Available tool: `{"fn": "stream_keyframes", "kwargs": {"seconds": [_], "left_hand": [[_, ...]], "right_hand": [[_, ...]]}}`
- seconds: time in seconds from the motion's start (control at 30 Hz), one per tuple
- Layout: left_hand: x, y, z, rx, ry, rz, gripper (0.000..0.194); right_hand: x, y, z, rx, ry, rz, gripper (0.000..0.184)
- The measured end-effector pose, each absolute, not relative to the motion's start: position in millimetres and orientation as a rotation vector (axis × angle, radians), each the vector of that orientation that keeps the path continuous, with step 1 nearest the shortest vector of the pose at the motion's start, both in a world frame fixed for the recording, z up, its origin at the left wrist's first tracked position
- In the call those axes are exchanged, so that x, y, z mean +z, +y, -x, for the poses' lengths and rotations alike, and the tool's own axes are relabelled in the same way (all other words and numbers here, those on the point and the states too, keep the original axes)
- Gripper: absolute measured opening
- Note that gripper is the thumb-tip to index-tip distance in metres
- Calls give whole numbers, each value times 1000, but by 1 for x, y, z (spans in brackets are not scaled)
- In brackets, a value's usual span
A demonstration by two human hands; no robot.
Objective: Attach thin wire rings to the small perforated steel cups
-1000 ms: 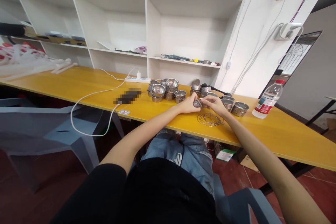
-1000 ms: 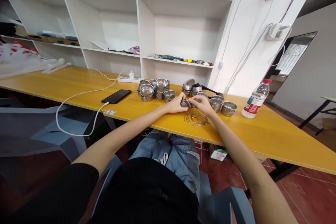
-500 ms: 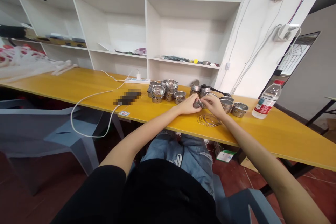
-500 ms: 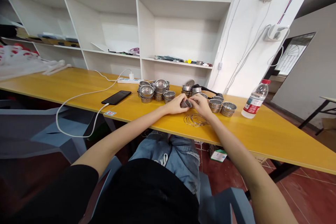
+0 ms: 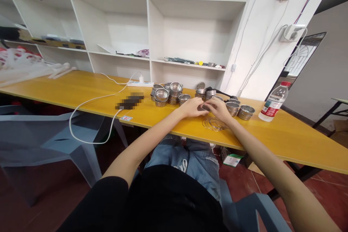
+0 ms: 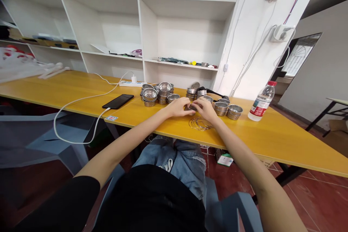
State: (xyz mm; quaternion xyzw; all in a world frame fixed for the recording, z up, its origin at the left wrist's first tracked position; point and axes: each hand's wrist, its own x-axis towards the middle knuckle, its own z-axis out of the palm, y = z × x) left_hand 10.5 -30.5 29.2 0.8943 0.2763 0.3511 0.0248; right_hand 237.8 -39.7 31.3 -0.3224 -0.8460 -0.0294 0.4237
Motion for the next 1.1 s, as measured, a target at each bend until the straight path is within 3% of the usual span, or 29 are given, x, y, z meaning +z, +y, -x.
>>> {"fn": "stream_keyframes", "kwargs": {"seconds": [0.3,0.63,0.87,1.1], "left_hand": [[17,-59,31,1025,936,-2821,50],[-6,-65,110,1009,1354,-2861,50],[-5,-77,97,1279,1678,-2809,19],[-5,-79,93,1000,1713,-2762,44]], "right_hand": [[31,-49,-239,-25,-2140,869,58],[29,-41,-240,-40,-2209,873,61],[27,-32,-247,-191,-2191,1039,45],[22,-20,-266,-336,-1987,1476,15]]}}
